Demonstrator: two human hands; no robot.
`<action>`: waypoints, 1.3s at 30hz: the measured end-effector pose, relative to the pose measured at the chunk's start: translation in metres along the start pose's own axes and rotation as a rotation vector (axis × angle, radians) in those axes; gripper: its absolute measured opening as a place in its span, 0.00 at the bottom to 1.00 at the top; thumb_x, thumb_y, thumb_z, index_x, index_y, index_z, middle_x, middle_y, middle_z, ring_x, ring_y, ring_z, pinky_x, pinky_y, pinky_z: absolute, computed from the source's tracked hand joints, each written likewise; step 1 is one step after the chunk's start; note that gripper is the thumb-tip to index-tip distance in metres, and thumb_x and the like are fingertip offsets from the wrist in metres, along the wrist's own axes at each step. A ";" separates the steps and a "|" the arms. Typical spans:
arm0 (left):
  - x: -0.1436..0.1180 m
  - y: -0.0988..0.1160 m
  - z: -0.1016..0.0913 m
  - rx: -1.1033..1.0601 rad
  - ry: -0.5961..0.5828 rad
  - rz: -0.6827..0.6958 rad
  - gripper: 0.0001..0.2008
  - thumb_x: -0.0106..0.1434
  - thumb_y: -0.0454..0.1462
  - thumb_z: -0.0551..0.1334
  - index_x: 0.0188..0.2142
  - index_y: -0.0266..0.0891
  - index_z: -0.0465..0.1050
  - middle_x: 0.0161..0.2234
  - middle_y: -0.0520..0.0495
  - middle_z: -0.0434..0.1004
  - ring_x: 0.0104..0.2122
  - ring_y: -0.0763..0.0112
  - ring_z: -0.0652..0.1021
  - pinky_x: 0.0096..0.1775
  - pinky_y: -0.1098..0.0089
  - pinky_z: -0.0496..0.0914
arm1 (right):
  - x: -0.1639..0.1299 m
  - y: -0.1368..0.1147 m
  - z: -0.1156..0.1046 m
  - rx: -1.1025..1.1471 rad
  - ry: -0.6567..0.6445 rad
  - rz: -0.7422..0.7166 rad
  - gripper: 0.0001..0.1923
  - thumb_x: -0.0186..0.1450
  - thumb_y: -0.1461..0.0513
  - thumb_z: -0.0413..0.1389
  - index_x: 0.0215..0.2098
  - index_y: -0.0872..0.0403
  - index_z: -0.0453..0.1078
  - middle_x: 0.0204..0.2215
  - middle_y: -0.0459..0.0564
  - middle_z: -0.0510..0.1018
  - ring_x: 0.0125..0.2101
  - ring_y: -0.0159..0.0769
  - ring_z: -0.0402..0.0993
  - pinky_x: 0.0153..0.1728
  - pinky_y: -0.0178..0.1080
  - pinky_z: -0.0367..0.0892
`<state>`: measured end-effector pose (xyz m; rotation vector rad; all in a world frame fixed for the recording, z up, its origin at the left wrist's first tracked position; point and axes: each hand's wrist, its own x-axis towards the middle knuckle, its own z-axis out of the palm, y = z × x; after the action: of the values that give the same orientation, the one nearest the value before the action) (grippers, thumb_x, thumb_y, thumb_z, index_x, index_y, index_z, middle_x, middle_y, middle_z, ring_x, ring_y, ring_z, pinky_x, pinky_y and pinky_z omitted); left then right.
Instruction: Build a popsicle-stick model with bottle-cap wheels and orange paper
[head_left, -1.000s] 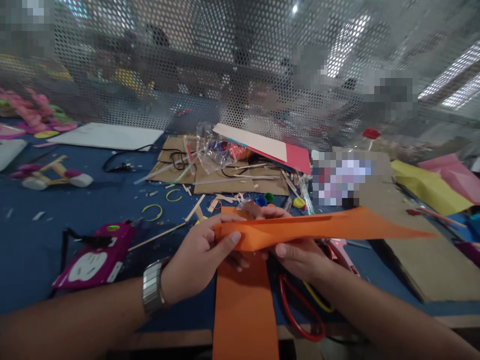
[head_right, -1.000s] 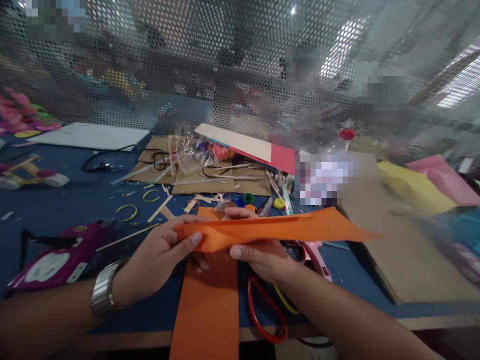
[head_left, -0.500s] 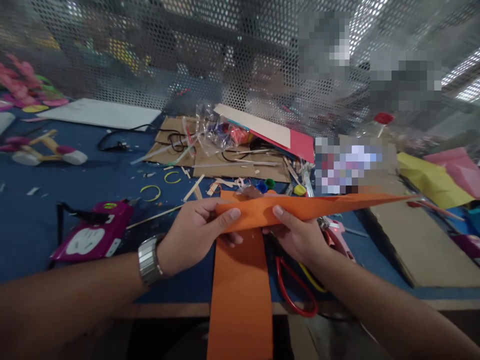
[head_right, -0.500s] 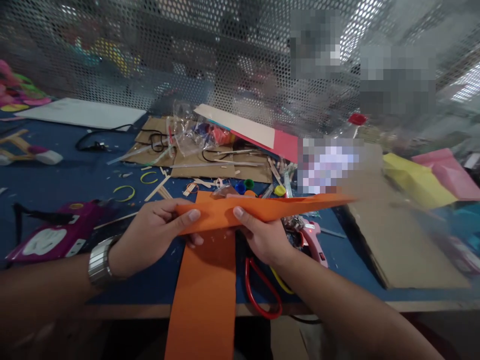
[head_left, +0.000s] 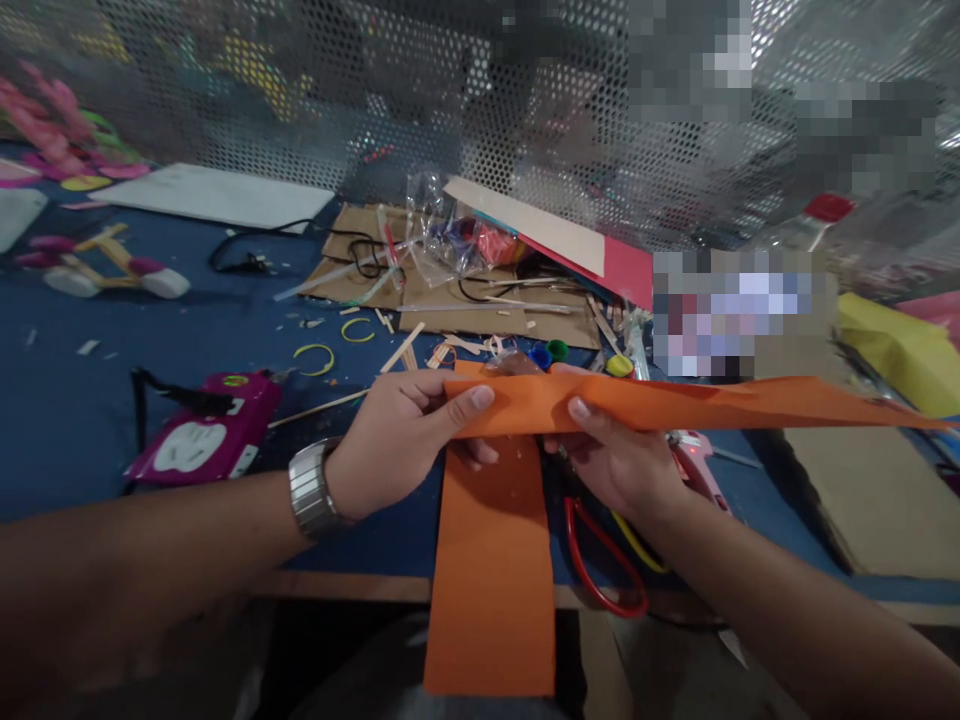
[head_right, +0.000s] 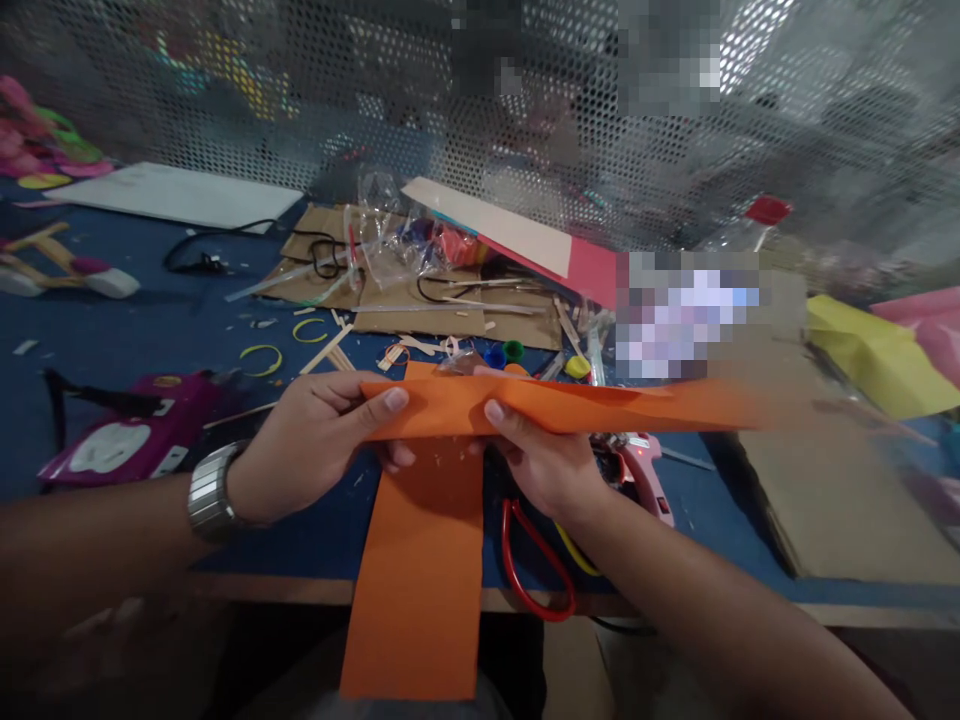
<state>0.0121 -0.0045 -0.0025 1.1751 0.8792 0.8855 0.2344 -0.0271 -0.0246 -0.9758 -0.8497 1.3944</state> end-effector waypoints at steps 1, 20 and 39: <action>0.000 0.000 0.000 -0.002 -0.007 0.006 0.19 0.66 0.51 0.74 0.39 0.35 0.82 0.22 0.48 0.85 0.21 0.68 0.84 0.25 0.74 0.79 | 0.000 0.000 0.000 -0.001 0.002 0.001 0.18 0.54 0.54 0.78 0.39 0.49 0.84 0.34 0.45 0.83 0.31 0.36 0.78 0.26 0.37 0.79; 0.001 -0.007 -0.001 0.118 -0.082 0.157 0.20 0.63 0.37 0.76 0.52 0.37 0.74 0.54 0.40 0.86 0.48 0.60 0.87 0.47 0.68 0.83 | -0.004 -0.009 -0.008 0.018 -0.341 -0.011 0.40 0.56 0.50 0.79 0.64 0.39 0.74 0.60 0.48 0.80 0.67 0.51 0.72 0.70 0.54 0.67; -0.005 -0.015 -0.011 0.274 -0.201 0.415 0.23 0.69 0.50 0.72 0.58 0.42 0.81 0.57 0.37 0.82 0.55 0.52 0.84 0.53 0.59 0.81 | 0.003 -0.005 -0.003 0.309 -0.444 -0.056 0.41 0.56 0.48 0.77 0.65 0.38 0.71 0.53 0.46 0.80 0.57 0.42 0.76 0.59 0.44 0.75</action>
<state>0.0020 -0.0077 -0.0189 1.6943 0.6124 0.9752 0.2392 -0.0243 -0.0217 -0.4069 -0.9388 1.6639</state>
